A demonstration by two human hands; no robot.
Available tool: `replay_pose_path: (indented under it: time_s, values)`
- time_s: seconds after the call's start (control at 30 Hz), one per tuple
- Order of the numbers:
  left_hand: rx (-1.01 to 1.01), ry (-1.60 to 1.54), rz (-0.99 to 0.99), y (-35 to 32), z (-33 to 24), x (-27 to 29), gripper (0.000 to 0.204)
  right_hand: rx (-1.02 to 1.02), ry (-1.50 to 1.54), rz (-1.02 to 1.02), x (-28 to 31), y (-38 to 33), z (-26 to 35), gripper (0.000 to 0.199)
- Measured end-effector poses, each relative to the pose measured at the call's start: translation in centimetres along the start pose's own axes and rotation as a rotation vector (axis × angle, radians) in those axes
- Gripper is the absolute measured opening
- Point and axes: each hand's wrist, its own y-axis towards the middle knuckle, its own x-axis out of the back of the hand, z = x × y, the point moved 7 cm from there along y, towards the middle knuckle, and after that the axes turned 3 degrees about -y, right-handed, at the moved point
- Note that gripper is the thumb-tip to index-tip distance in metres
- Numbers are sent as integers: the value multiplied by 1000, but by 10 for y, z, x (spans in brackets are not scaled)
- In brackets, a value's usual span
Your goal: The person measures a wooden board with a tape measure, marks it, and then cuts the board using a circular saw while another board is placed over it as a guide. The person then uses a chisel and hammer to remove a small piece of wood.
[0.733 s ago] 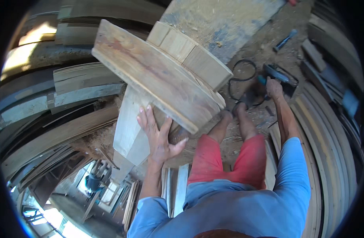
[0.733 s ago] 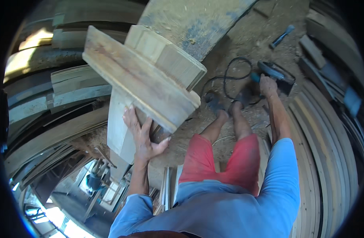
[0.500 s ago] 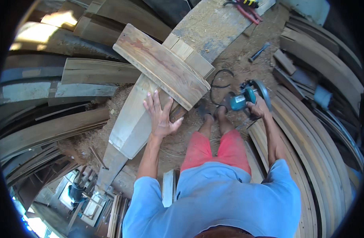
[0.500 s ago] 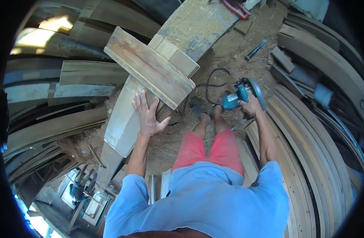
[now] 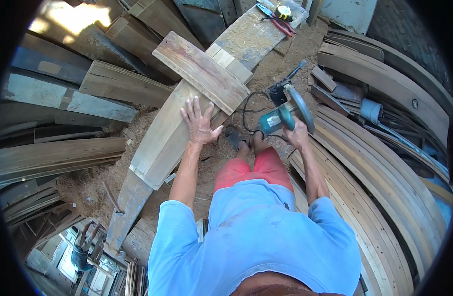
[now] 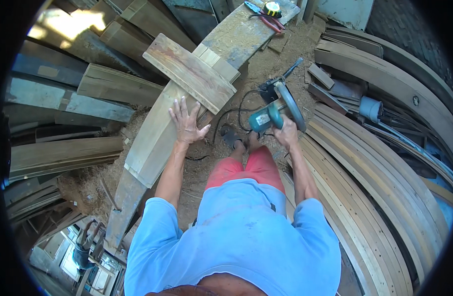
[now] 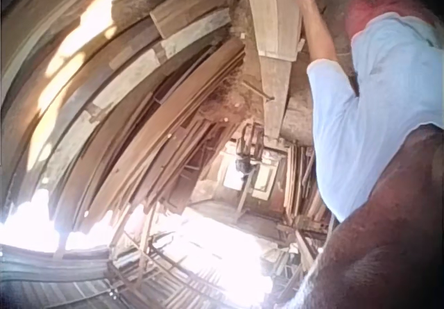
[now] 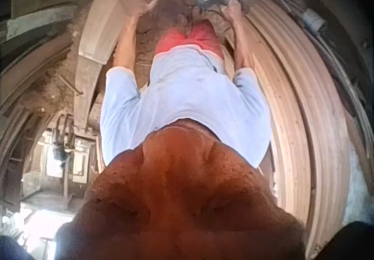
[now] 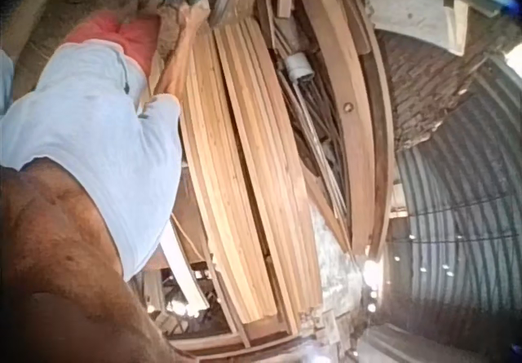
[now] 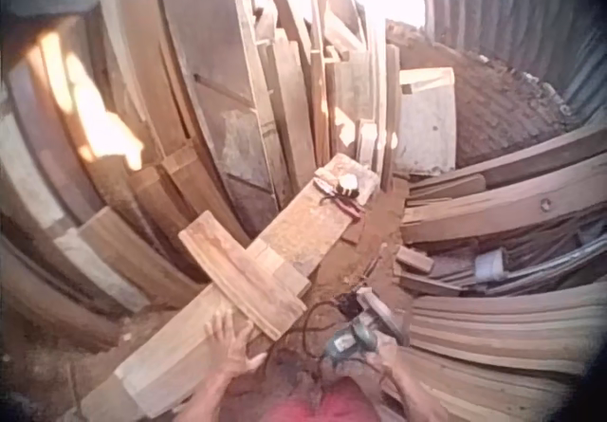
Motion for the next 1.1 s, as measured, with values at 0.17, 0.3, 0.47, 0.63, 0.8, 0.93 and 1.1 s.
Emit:
replay_pose_path:
  time_s: [0.17, 0.3, 0.47, 0.63, 0.8, 0.93, 1.1]
  values:
    - [-11, 17, -5, -2, -1, 3, 100, -119, -11, -89, -8, -5, -39, 35]
    - [-2, 22, 8, 0, 0, 1, 98, -322, 226, -45, 7, -25, -33, 34]
    - [-17, 14, -51, -4, 5, -1, 101, -242, 418, -159, 64, -42, 45, 32]
    - [-46, 21, -49, 0, -4, -2, 103, 17, 1003, -192, 137, -79, 125, 41]
    - [-24, 44, -61, -7, 12, 1, 105, 329, 1496, -24, 161, -116, 196, 49]
    - [-17, 75, -1, -3, 4, -12, 106, 580, 1595, 69, 190, -132, 216, 44]
    - [-18, 61, -34, -1, 9, -5, 106, 528, 1495, 52, 205, -138, 219, 45]
